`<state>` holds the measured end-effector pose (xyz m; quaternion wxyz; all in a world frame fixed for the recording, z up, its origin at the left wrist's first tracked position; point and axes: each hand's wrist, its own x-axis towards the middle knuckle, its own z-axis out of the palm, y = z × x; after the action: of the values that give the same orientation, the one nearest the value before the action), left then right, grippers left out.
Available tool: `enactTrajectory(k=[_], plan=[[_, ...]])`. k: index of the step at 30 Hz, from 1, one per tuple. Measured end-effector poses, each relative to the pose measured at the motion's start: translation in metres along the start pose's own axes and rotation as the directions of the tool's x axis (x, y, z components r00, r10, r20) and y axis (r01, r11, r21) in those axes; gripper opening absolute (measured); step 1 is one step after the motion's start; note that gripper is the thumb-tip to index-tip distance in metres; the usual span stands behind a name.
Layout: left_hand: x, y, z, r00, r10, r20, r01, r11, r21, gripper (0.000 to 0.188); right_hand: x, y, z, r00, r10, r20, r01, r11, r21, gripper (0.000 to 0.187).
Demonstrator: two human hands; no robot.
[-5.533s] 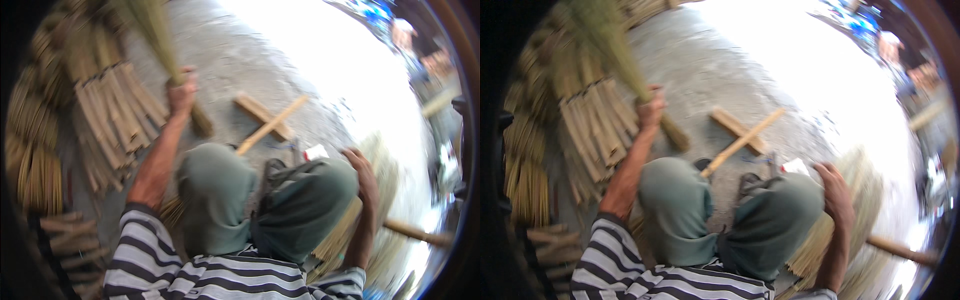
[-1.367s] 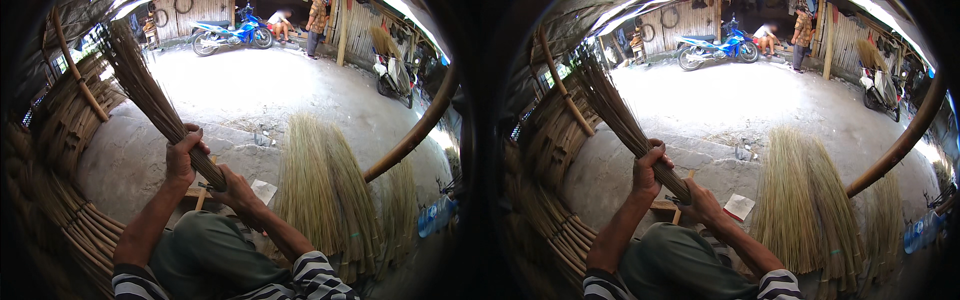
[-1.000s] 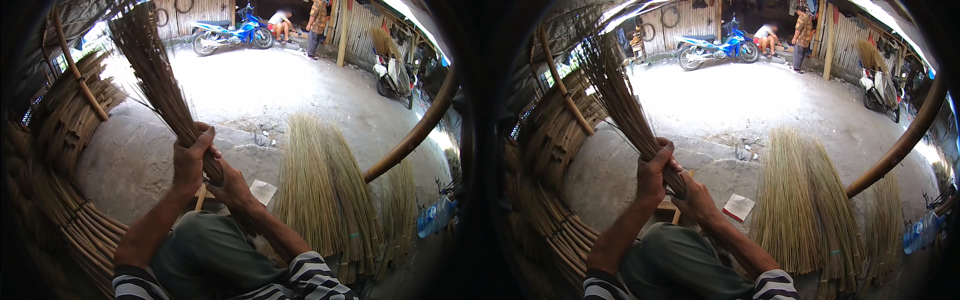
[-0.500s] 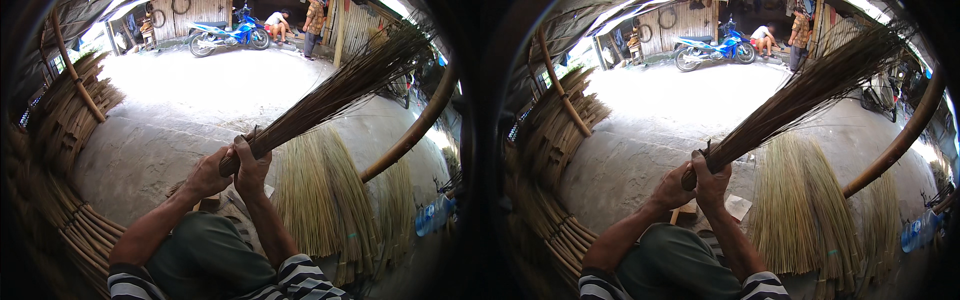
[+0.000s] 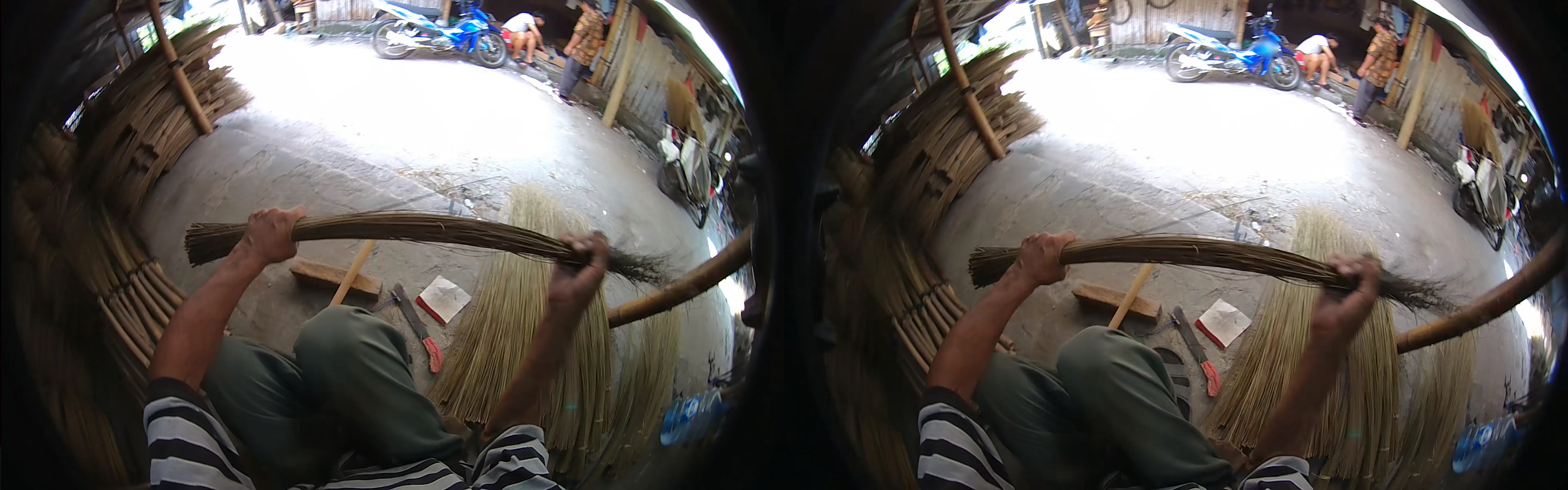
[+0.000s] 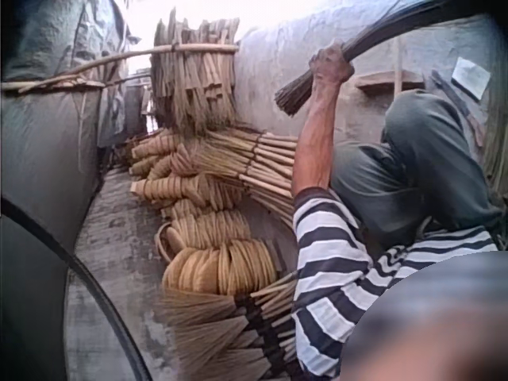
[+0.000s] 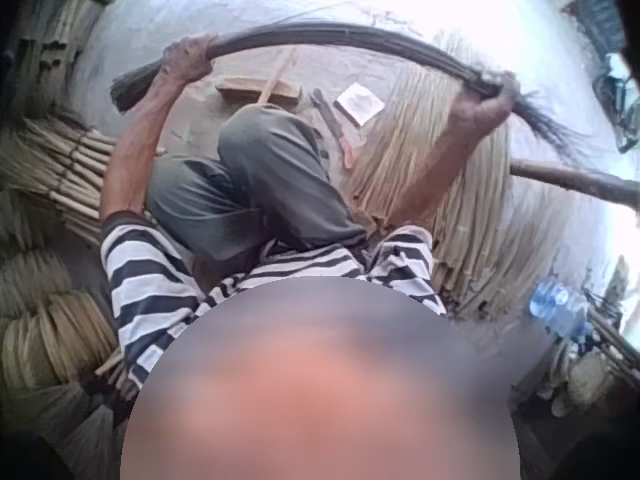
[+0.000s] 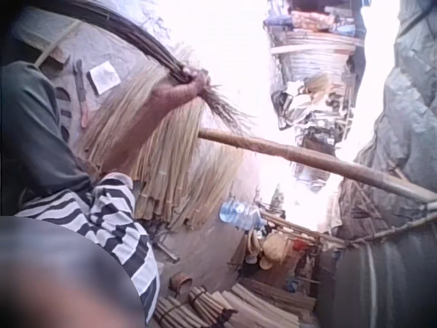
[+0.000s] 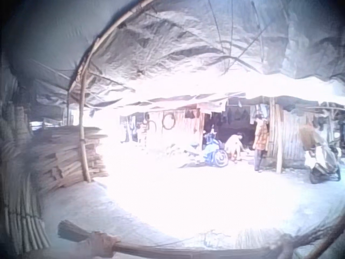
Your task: The person sits on the floor and repeatedly picks up bundles of dried straw, aligns them, and strikes them against a wooden block to shape the broom heads. The person also uses a small red-handled tool to trim or adjust the bundles and places finished brooms aside.
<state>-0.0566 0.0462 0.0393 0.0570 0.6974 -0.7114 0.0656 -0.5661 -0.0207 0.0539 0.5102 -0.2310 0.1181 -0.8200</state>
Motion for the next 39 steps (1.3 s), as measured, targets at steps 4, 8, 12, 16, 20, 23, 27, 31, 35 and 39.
enactTrajectory(k=[4, 8, 12, 16, 20, 23, 27, 31, 35, 39], plan=[[-0.025, -0.054, 0.011, 0.956, -0.264, 0.129, 0.251, 0.962, 0.106, 0.038, -0.003, -0.079, 0.009, 0.952, -0.307, 0.019, 0.304, 0.929, -0.210, 0.029], [-0.034, -0.070, 0.020, 0.872, -0.441, 0.213, 0.434, 0.897, 0.079, 0.052, -0.011, -0.079, 0.036, 0.731, -0.617, 0.292, 0.668, 0.557, -0.493, 0.035], [-0.034, -0.077, 0.014, 0.703, -0.578, 0.414, 0.686, 0.706, -0.178, 0.039, 0.058, 0.023, 0.048, 0.647, -0.398, 0.650, 0.707, -0.006, -0.708, 0.032], [-0.038, -0.081, 0.009, 0.694, -0.528, 0.490, 0.720, 0.502, -0.478, 0.025, 0.104, 0.111, 0.044, 0.746, -0.110, 0.657, 0.580, -0.378, -0.721, 0.086], [-0.031, -0.065, 0.008, 0.725, -0.473, 0.501, 0.681, 0.380, -0.626, 0.019, 0.044, 0.176, 0.032, 0.903, 0.190, 0.386, 0.344, 0.221, -0.912, 0.076], [-0.017, -0.040, 0.001, 0.763, -0.405, 0.504, 0.646, 0.442, -0.623, 0.021, -0.018, 0.219, 0.037, 0.731, 0.581, 0.358, 0.194, 0.326, -0.925, 0.061], [-0.004, -0.009, -0.012, 0.799, -0.267, 0.539, 0.587, 0.541, -0.602, 0.023, -0.042, 0.261, 0.053, 0.726, 0.674, 0.138, -0.107, 0.308, -0.945, 0.068], [-0.001, 0.002, -0.014, 0.827, -0.151, 0.541, 0.510, 0.606, -0.611, 0.024, -0.042, 0.264, 0.043, 0.498, 0.846, 0.190, -0.424, 0.428, -0.798, 0.040], [-0.004, -0.001, -0.007, 0.831, -0.174, 0.529, 0.511, 0.616, -0.600, 0.023, -0.050, 0.240, 0.004, 0.595, 0.743, 0.304, -0.574, 0.659, -0.487, 0.030], [-0.006, 0.000, -0.005, 0.796, -0.219, 0.564, 0.580, 0.542, -0.608, 0.023, -0.054, 0.221, -0.025, 0.686, 0.719, 0.111, -0.605, 0.648, -0.462, 0.028]])
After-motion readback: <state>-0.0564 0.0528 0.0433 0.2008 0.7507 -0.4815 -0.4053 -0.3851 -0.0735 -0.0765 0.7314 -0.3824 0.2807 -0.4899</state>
